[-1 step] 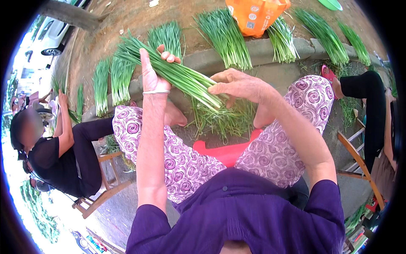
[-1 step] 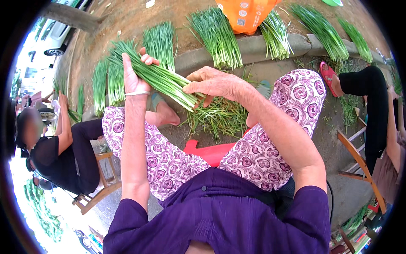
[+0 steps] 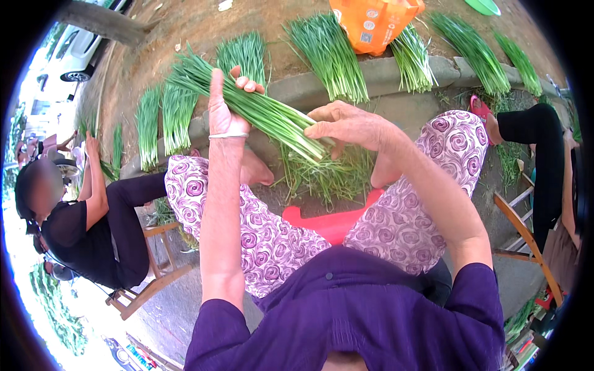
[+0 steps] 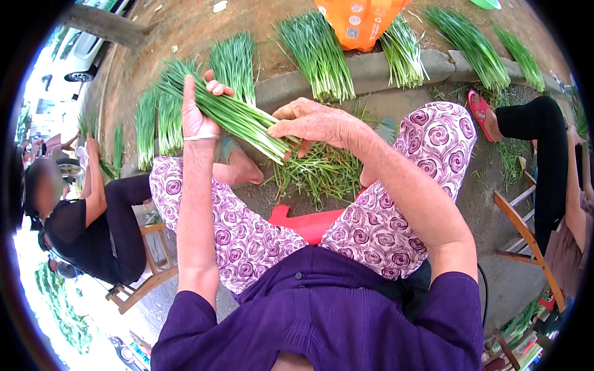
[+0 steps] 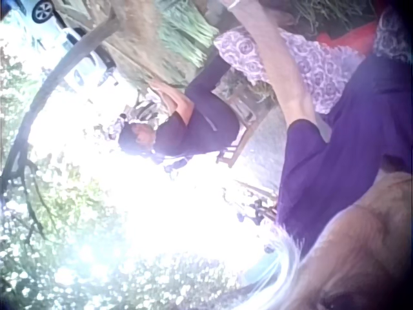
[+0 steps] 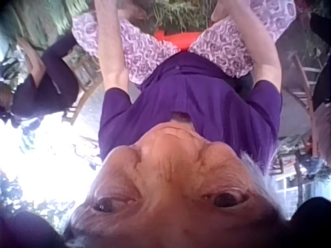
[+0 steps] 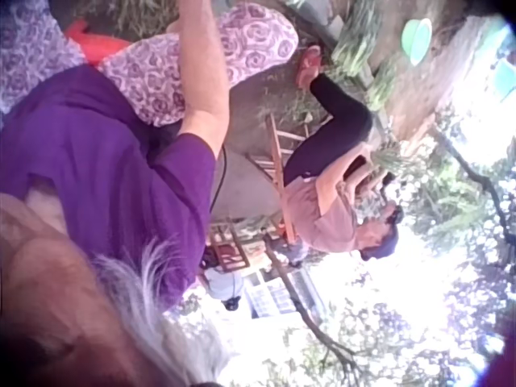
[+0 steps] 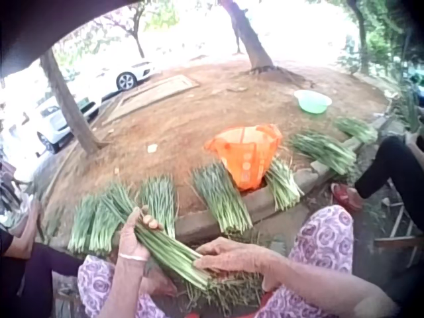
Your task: The person cleans and sorts bundles of green onions by hand while sitting on a stool.
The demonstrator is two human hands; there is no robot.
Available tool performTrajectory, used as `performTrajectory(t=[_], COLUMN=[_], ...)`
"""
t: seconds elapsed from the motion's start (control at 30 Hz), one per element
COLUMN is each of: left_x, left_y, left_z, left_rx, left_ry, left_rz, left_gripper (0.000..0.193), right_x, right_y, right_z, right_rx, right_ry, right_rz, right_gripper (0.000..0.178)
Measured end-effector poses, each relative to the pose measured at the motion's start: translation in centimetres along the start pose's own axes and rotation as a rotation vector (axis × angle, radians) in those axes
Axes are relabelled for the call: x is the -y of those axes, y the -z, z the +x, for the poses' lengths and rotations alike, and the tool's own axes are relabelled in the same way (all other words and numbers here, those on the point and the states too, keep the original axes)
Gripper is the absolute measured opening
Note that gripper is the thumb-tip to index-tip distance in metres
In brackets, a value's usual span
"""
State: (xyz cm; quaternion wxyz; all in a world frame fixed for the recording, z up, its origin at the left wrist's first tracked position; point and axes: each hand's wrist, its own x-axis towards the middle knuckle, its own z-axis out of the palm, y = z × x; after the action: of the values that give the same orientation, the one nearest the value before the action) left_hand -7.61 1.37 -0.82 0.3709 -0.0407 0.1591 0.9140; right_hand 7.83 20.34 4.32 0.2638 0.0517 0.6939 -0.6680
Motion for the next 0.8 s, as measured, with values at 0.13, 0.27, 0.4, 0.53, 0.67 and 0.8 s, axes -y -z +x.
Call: performTrajectory(t=[0.13,0.27,0.4,0.53,0.67,0.8], left_x=[0.2,-0.7,-0.6,-0.5,-0.5,-0.1], left_y=[-0.4,0.6,1.0,1.6,2.1,2.5], left_z=[-0.2,-0.3,-0.4,-0.3,0.0,0.3], left_rx=[-0.128,-0.138,-0.196,-0.249,-0.292,-0.296], left_ry=[-0.049,-0.029,0.008,-0.011,-0.032,-0.015], left_rz=[0.291,0.475,0.573,0.632,0.616,0.527], left_gripper=[0.011,0.012,0.016,0.015,0.015,0.016], right_x=[0.3,0.4,-0.4,-0.6,-0.1,-0.2], right_y=[0.8,1.8,2.3,1.9,2.2,2.1], right_z=[-0.5,-1.1,-1.2,-1.3,-1.2,-1.1], right_rx=[0.009,-0.083,-0.145,-0.201,-0.076,-0.01], right_ry=[-0.023,0.051,0.044,0.048,0.081,0.107], right_rz=[0.095,0.081,0.059,0.054,0.083,0.163], right_gripper=[0.038,0.038,0.043,0.036,0.038,0.033])
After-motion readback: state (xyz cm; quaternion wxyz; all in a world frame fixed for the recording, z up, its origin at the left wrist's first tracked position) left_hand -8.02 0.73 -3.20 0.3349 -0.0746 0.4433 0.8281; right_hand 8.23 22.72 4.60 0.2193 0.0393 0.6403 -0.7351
